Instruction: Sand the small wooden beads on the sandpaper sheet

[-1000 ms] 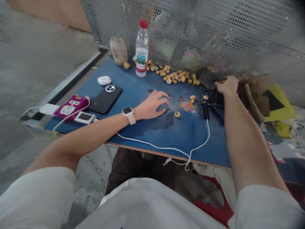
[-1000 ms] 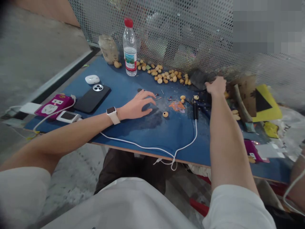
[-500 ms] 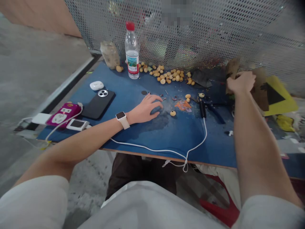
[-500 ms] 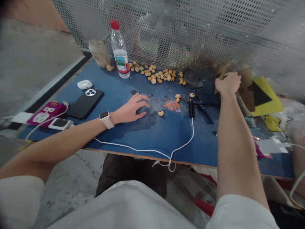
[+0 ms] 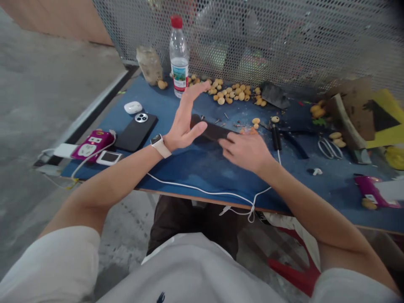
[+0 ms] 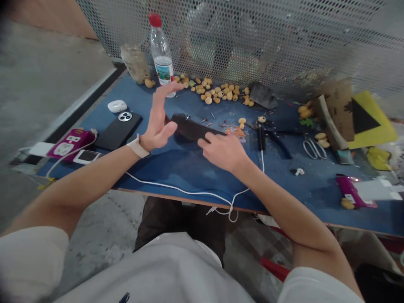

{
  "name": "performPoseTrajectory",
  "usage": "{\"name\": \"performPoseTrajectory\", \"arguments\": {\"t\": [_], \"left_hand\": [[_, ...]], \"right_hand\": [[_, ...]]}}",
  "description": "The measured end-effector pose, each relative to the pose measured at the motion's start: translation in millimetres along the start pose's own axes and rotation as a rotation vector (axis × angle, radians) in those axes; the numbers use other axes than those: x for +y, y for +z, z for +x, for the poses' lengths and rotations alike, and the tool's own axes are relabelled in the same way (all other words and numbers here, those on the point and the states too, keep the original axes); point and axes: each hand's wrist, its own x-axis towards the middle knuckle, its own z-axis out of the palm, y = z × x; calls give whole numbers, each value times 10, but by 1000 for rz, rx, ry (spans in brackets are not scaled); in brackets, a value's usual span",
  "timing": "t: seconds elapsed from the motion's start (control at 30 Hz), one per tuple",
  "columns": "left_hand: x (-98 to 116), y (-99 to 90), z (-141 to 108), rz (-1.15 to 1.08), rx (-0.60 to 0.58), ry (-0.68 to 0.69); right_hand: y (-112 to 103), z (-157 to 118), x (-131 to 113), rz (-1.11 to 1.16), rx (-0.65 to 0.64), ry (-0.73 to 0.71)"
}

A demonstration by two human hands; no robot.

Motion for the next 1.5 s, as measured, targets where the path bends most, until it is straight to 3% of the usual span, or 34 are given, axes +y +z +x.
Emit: {"name": "performPoseTrajectory", "arguments": {"t": [0.07,0.13,0.27,0.4,0.57,0.77,1.07,1.5], "left_hand": [[6,-127,60,-104,24,31],[-11,-220,133,-215,-113,106],[-100,-209,170,-181,-499,179],[-116,-60,40,-58,-672,157],[118,4,-85,13,-708,268],[347,21,-171,59,-794,377],[198,-63,-134,25,-891,305],[3,-82,-59,-80,-995,224]], "right_hand": [[-18,-51,-143,64,-97,-87],[-33,-88,-130,164,-99,-99],[-10,-97,213,290,51,65],[91,-157,600,421,-27,145],[268,-243,851,681,-189,22],[338,-208,954,824,-215,-46],[288,-190,944,951,-261,-124],[95,-133,708,946,-518,-191]]}}
